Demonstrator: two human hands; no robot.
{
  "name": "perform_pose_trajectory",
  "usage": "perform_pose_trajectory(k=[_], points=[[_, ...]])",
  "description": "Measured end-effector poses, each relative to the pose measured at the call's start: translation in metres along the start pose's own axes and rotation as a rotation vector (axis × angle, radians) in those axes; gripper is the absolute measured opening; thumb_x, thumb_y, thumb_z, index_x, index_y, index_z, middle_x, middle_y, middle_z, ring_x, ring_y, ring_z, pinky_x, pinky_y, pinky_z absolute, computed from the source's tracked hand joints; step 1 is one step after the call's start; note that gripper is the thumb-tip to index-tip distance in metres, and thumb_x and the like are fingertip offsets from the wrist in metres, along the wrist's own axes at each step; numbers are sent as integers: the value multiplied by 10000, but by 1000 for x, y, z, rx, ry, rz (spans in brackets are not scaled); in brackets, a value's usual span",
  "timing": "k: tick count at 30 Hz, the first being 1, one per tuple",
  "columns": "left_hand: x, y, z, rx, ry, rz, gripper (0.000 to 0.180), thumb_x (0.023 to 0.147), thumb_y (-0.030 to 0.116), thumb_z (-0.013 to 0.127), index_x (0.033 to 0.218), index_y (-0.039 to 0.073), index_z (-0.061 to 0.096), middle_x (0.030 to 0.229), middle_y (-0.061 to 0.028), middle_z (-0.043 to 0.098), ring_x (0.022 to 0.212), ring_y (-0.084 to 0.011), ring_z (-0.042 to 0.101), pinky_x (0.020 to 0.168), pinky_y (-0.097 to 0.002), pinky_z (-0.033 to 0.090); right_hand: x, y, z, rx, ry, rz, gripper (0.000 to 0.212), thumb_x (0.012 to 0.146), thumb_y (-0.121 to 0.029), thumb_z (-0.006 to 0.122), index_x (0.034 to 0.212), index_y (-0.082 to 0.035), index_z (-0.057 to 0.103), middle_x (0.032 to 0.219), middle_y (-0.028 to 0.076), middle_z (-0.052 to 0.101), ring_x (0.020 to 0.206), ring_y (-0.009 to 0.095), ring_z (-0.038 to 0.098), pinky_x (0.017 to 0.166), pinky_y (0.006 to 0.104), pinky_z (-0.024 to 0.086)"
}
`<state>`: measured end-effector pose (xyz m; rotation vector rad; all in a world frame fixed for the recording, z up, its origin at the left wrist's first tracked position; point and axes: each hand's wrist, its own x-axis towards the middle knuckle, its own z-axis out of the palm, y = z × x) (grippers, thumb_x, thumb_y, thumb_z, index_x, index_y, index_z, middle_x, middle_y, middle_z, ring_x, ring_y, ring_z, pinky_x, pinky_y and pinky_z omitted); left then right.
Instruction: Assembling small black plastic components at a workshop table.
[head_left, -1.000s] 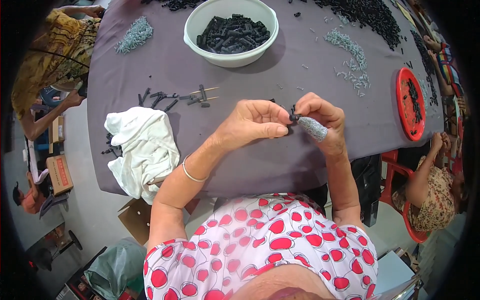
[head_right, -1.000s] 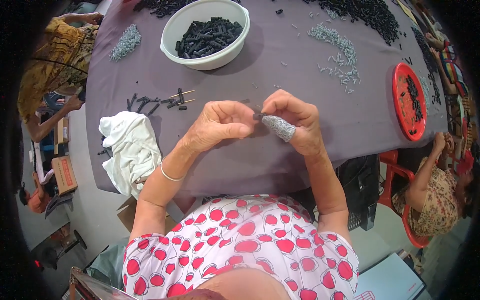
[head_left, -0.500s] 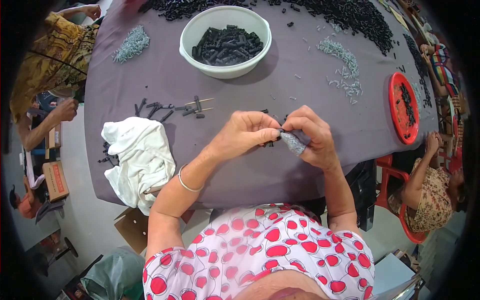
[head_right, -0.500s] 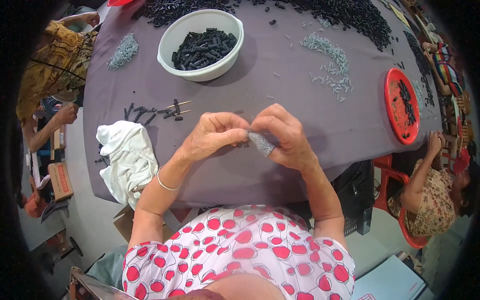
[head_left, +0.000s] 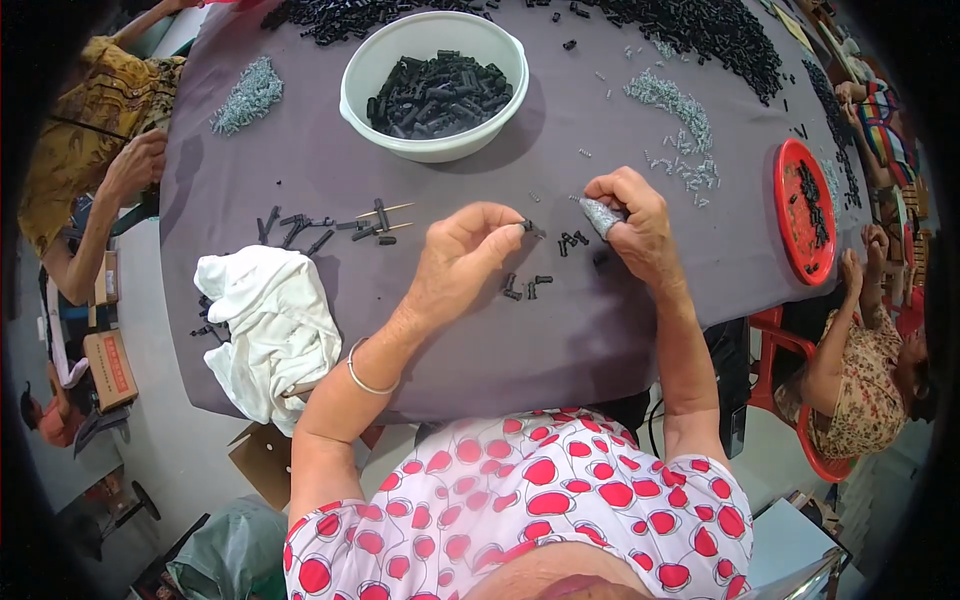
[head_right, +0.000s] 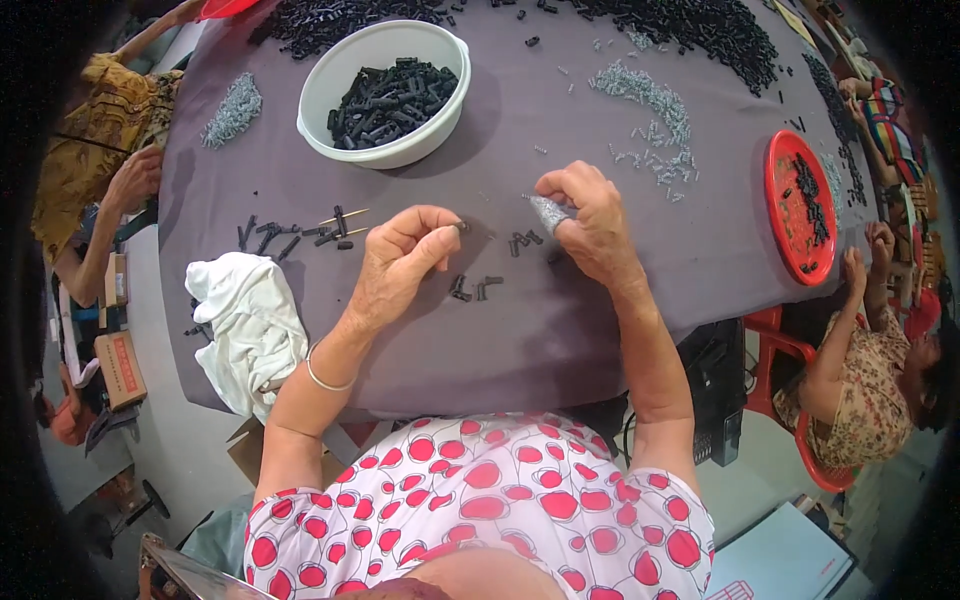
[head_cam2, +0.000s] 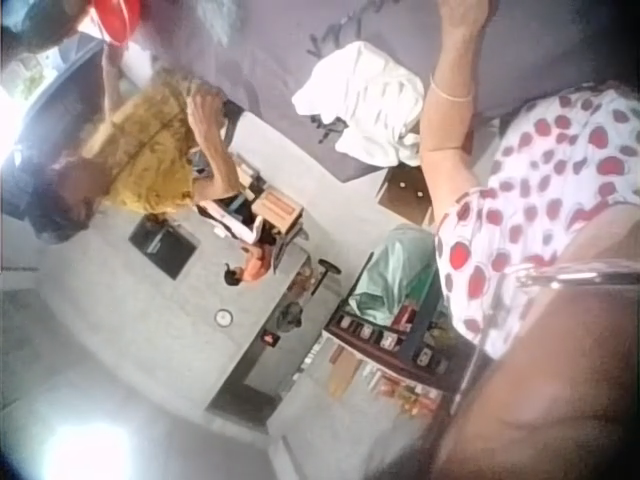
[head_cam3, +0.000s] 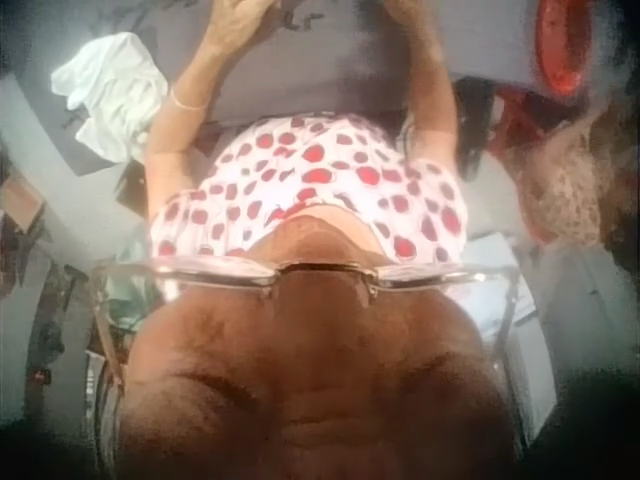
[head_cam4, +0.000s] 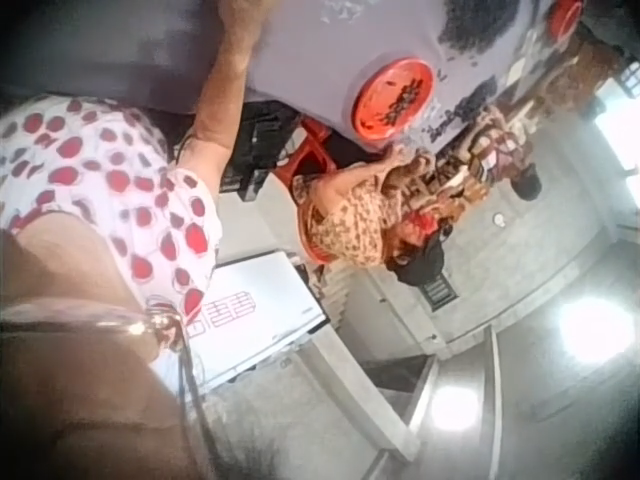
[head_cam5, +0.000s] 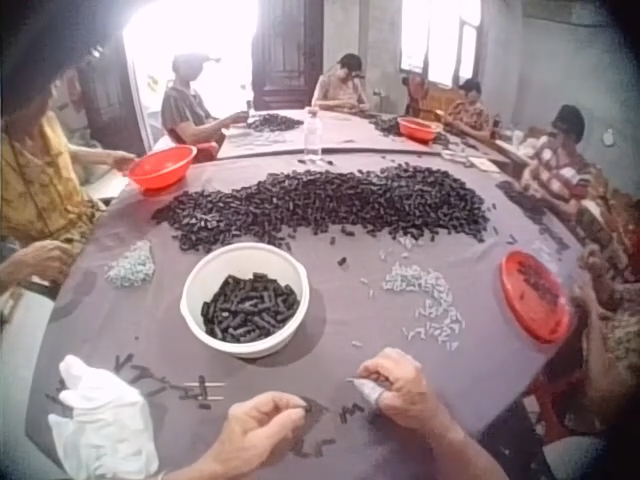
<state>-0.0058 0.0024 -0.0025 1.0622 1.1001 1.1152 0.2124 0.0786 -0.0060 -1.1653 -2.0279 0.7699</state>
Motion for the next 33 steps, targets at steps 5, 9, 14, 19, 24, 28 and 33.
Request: perform_pose_trajectory(k=[5, 9, 14, 19, 24, 28, 33], points=[[0, 1, 0, 5, 25, -46, 187, 906, 174, 608, 976, 0, 622, 775, 7, 595, 655, -37, 493, 591, -173, 416, -1, 3, 9, -165, -19, -80, 176, 691, -45, 646, 858, -89, 612, 797, 5, 569, 763, 184, 569, 700, 339, 368], [1, 2, 0, 7, 17, -44, 198, 902, 181, 615, 982, 0, 624, 778, 5, 600, 655, -39, 495, 594, -172, 418, -1, 2, 12, -263, 14, -120, 185, 685, -44, 639, 859, -104, 614, 780, 4, 565, 767, 190, 558, 714, 336, 342], [1, -1, 1, 0, 8, -13, 198, 903, 176, 613, 978, -7, 625, 775, 9, 599, 655, -40, 492, 596, -178, 423, -5, -20, 7, -158, 7, -166, 209, 672, -9, 636, 863, -90, 603, 802, 27, 592, 784, 225, 573, 712, 346, 375], [-2, 0, 3, -22, 0, -6, 178, 905, 155, 608, 978, -7, 627, 782, 14, 605, 680, -36, 504, 607, -187, 437, -8, -44, 10, -34, 3, -366, 271, 639, 49, 636, 887, -49, 590, 872, 88, 628, 823, 287, 617, 721, 374, 472], [-2, 0, 5, 7, -5, 15, 169, 912, 132, 591, 981, -21, 608, 785, 14, 599, 683, -32, 505, 601, -188, 432, -11, -51, 13, -50, -11, -360, 277, 640, 50, 631, 903, -25, 584, 870, 115, 621, 826, 312, 614, 716, 390, 492], [-2, 2, 4, 48, -17, -8, 165, 919, 114, 575, 985, -37, 593, 790, 6, 598, 685, -32, 509, 593, -188, 426, -11, -53, 14, -93, -37, -371, 300, 632, 58, 620, 922, -5, 583, 893, 139, 619, 847, 324, 613, 727, 397, 495], [0, -3, 6, -55, 0, -17, 160, 918, 106, 574, 990, -36, 594, 789, 4, 600, 679, -33, 509, 580, -190, 425, -12, -57, 14, -78, -71, -345, 395, 624, 63, 607, 1013, 4, 578, 942, 152, 624, 871, 338, 612, 752, 409, 499]])
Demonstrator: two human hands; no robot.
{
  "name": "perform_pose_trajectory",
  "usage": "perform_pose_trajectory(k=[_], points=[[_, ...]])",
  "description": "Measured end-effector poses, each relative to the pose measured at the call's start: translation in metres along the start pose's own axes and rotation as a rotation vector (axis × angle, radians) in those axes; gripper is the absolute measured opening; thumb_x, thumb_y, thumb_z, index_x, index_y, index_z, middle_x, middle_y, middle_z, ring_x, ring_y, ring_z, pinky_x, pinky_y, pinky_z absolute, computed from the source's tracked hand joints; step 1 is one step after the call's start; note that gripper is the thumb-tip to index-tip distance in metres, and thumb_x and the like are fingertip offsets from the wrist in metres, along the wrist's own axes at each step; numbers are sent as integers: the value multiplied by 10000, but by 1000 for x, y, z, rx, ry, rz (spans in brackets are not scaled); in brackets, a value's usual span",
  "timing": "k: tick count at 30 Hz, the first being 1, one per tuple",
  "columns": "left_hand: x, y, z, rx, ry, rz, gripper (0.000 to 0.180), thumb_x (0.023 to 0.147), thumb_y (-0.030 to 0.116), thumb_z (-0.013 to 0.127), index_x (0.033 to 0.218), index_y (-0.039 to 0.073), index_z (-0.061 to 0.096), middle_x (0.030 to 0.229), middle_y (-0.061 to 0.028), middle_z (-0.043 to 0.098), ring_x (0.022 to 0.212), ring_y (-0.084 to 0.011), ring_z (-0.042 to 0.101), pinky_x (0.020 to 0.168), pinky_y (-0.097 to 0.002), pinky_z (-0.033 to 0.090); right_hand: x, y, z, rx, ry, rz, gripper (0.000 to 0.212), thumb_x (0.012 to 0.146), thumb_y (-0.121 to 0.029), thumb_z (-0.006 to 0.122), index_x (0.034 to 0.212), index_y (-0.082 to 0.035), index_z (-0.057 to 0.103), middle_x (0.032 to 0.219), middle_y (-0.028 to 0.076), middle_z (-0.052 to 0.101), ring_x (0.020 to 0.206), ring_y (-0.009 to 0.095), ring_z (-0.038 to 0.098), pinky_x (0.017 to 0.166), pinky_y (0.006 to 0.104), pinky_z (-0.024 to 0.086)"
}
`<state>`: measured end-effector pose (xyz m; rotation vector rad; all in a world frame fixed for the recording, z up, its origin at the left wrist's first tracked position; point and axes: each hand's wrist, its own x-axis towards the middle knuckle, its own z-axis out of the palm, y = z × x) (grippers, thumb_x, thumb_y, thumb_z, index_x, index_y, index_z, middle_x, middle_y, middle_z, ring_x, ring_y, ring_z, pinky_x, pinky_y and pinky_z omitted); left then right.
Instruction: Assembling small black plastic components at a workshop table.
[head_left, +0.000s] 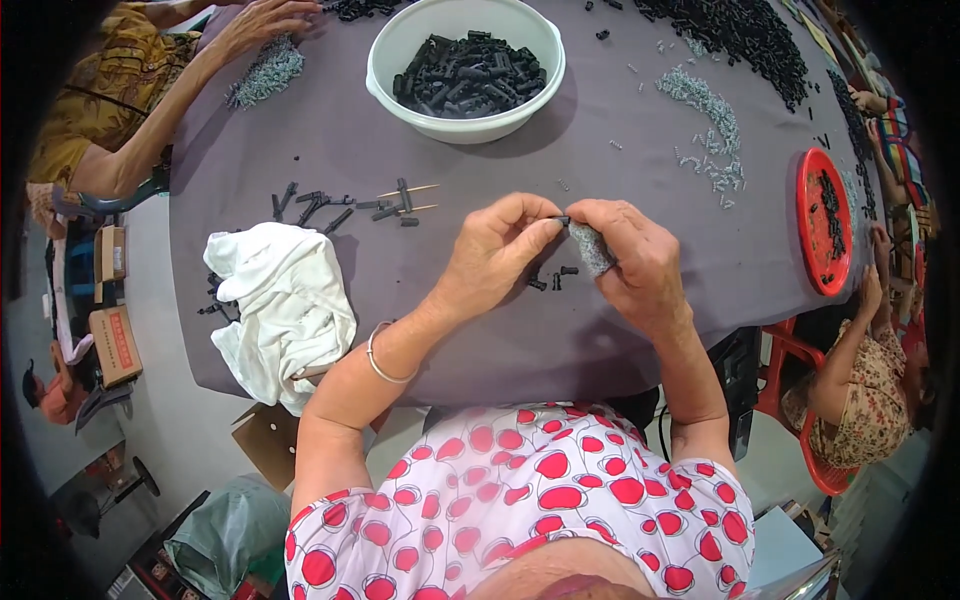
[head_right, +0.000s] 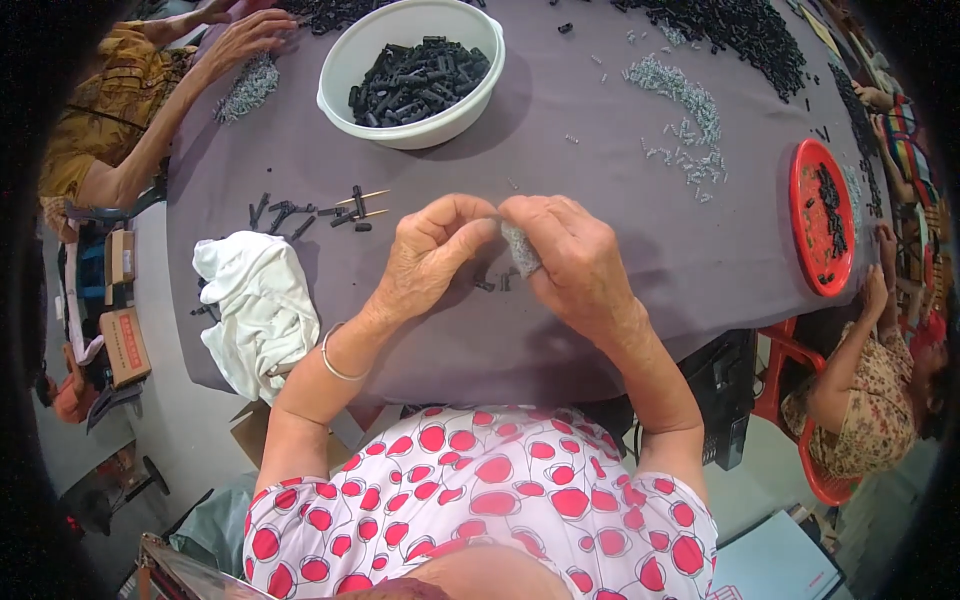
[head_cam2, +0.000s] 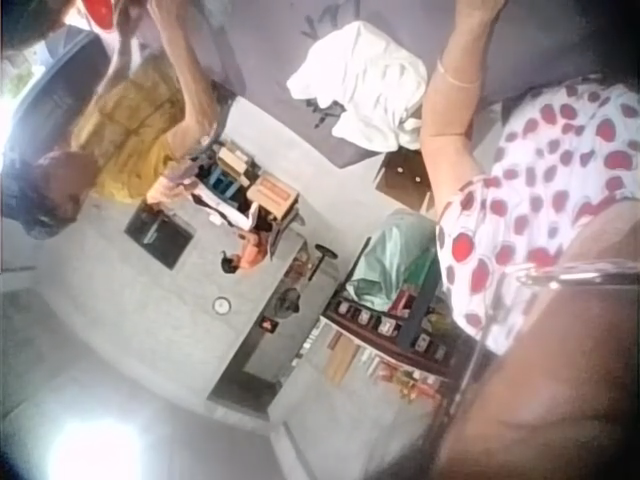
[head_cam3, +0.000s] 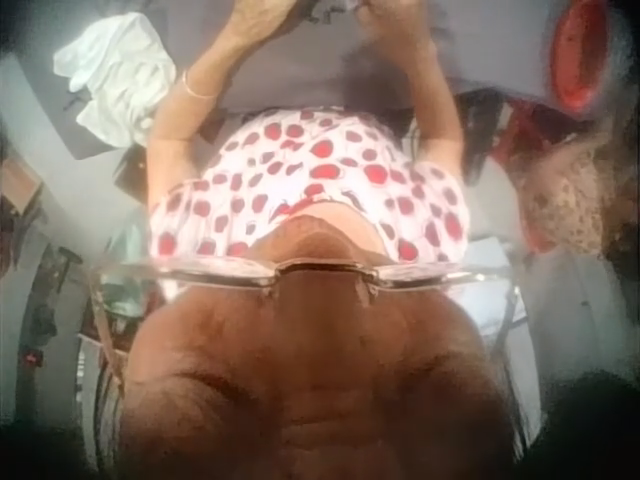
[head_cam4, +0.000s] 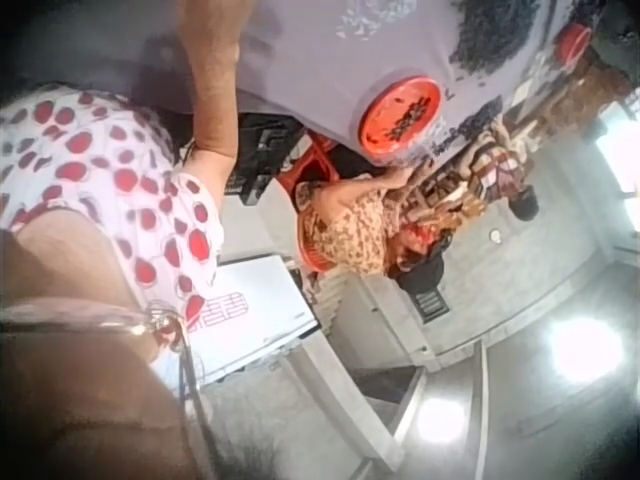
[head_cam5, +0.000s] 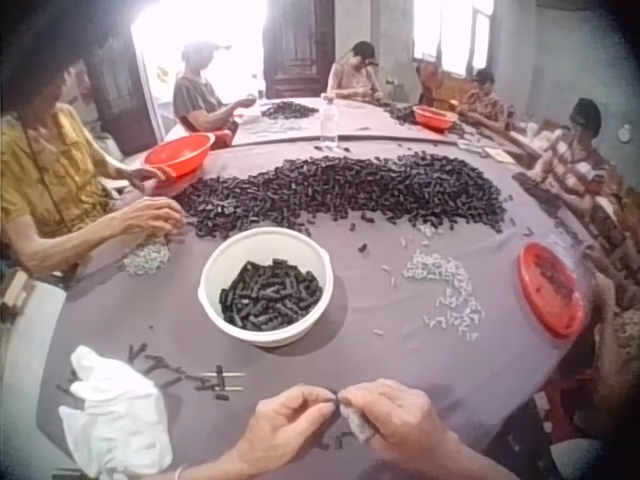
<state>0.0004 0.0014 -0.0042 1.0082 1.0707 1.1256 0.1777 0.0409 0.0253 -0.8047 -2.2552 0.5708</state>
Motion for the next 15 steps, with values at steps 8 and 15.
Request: perform_pose_trajectory(k=[8, 15], points=[[-2, -1, -4, 26, 41, 47, 201, 924, 155, 566, 1005, -25, 604, 774, 11, 584, 649, -37, 487, 558, -198, 409, -7, -14, 18, -221, 91, -136, 565, 654, 46, 576, 1216, 54, 514, 1074, 200, 602, 989, 344, 591, 871, 425, 462], [1, -6, -13, -323, 112, -18, 181, 936, 163, 556, 994, -5, 590, 801, -29, 579, 676, -86, 519, 609, -222, 447, -7, 17, -13, -81, 179, 128, 438, 632, 116, 518, 1045, -5, 605, 1028, 157, 626, 950, 324, 605, 835, 372, 483]])
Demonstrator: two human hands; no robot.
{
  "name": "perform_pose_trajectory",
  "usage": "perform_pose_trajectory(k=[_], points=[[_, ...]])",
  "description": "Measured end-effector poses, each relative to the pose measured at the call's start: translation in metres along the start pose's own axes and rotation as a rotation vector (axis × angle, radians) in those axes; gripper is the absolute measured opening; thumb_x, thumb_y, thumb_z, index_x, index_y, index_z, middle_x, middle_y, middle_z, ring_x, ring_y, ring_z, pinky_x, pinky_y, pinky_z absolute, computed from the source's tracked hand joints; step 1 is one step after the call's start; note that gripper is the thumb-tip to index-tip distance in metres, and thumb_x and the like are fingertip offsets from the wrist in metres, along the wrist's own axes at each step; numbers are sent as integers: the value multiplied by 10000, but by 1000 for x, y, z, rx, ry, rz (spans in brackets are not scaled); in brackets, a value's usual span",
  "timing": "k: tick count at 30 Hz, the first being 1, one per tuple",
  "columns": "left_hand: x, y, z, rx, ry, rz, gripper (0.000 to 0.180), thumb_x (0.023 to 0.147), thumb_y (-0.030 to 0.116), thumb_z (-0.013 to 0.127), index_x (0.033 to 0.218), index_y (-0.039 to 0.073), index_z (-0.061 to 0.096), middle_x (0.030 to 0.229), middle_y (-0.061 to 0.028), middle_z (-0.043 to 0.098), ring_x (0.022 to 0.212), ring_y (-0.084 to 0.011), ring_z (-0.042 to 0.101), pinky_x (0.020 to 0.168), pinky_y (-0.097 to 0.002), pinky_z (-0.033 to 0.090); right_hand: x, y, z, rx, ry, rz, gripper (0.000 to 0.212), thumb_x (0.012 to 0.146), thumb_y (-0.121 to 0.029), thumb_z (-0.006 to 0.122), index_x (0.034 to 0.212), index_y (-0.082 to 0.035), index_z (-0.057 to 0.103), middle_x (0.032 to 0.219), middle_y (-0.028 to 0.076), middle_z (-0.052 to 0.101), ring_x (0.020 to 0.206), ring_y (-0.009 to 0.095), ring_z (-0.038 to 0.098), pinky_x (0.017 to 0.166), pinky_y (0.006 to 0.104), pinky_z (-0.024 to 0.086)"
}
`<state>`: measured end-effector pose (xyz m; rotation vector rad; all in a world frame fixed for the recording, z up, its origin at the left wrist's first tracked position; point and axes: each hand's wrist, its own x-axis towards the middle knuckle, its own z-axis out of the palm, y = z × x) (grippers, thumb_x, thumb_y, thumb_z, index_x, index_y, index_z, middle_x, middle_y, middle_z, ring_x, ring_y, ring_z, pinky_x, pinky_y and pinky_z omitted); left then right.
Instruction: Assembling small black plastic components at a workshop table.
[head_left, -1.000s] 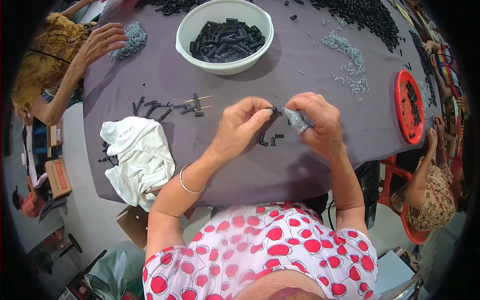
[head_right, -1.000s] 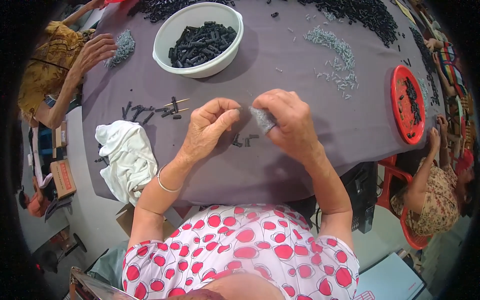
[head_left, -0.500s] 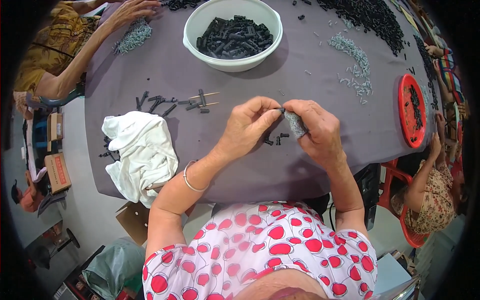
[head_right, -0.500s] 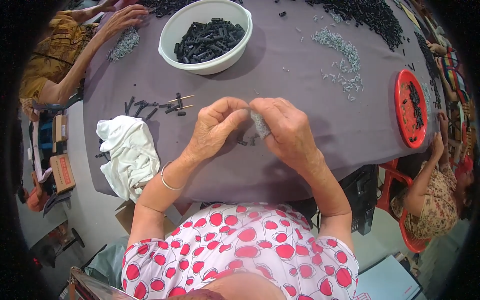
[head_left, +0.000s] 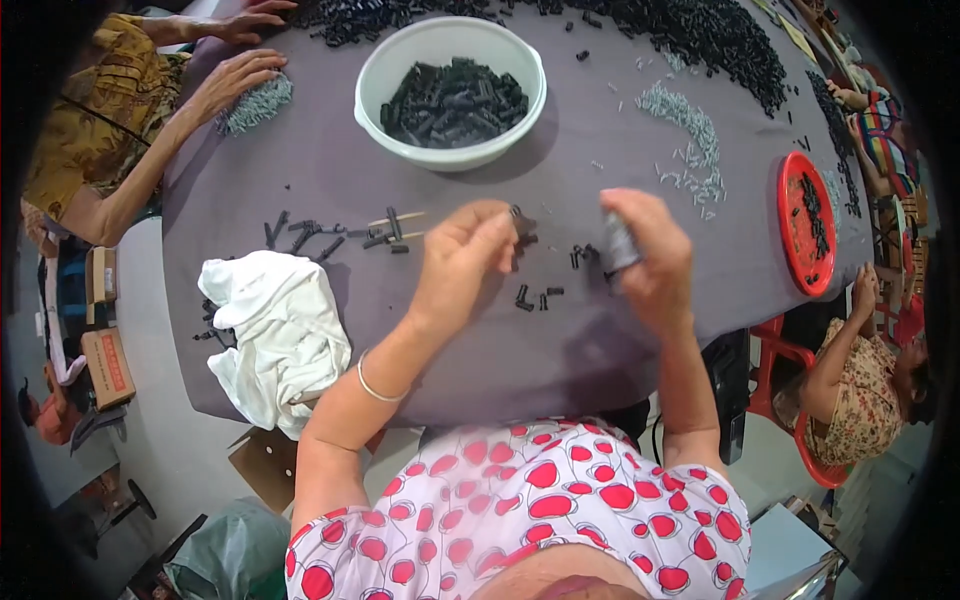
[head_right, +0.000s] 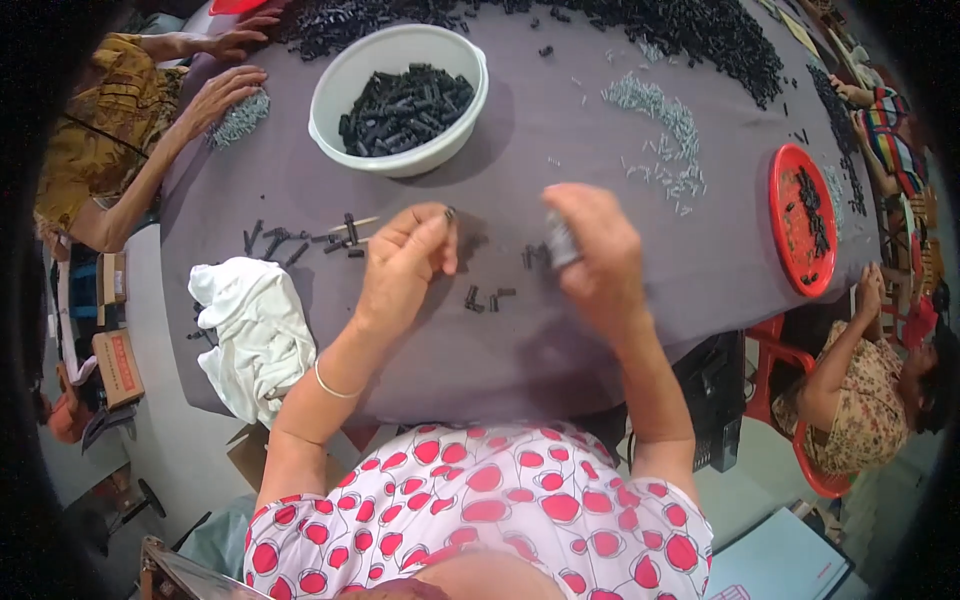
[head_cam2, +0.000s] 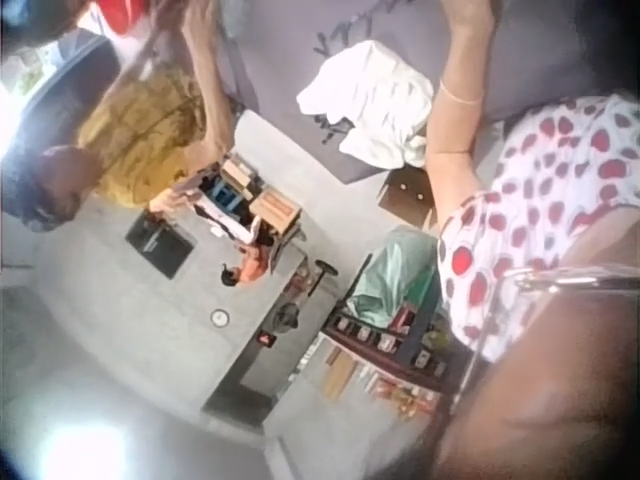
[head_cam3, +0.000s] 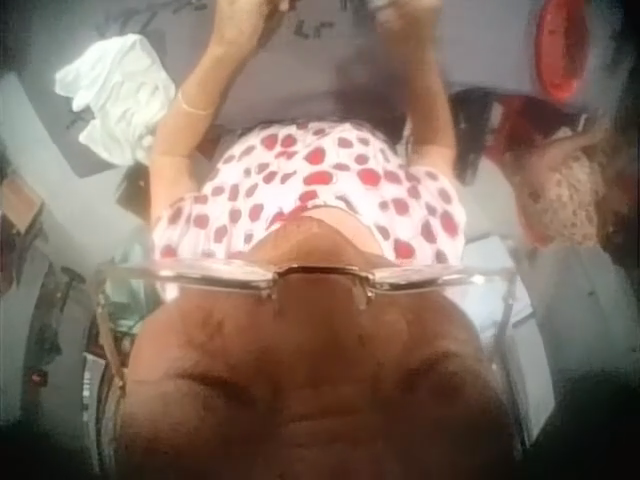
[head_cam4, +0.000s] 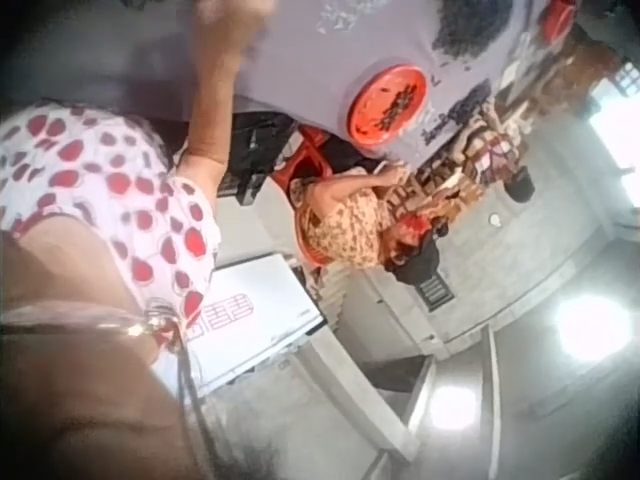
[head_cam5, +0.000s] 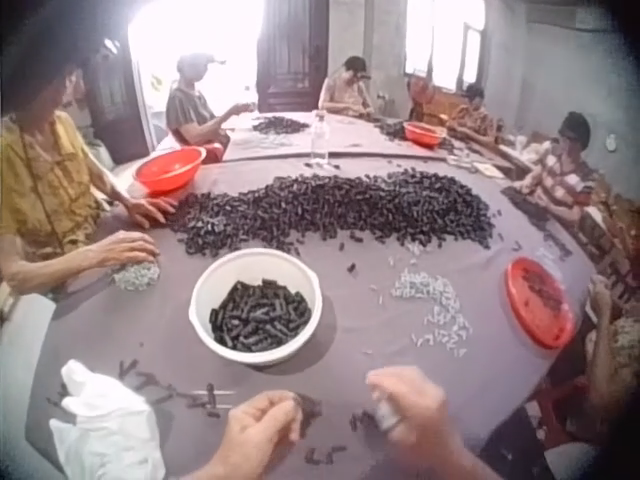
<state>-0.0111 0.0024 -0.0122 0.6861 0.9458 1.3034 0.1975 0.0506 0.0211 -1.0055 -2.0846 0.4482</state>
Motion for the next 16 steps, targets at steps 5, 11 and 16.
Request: perform_pose_trajectory(k=[5, 11, 16], points=[[9, 0, -2, -173, 21, -36, 184, 914, 168, 584, 995, 3, 593, 823, -33, 587, 679, -100, 531, 622, -237, 456, -6, 13, -13, 92, -40, 265, 362, 637, 123, 496, 959, 0, 607, 909, 143, 615, 836, 297, 604, 763, 323, 483], [9, 0, -4, -150, -3, -56, 171, 934, 178, 567, 998, 22, 596, 839, -27, 569, 713, -95, 513, 635, -252, 454, -13, 17, -13, 113, -135, 232, 311, 644, 97, 527, 932, 3, 596, 856, 122, 592, 786, 287, 587, 727, 314, 477], [7, 1, -4, -127, -12, -70, 181, 930, 187, 573, 1005, 23, 595, 843, -28, 571, 719, -101, 514, 642, -263, 455, -23, 9, -15, 51, -243, 192, 209, 726, 59, 573, 922, -8, 606, 903, 84, 599, 781, 193, 590, 699, 260, 469]])
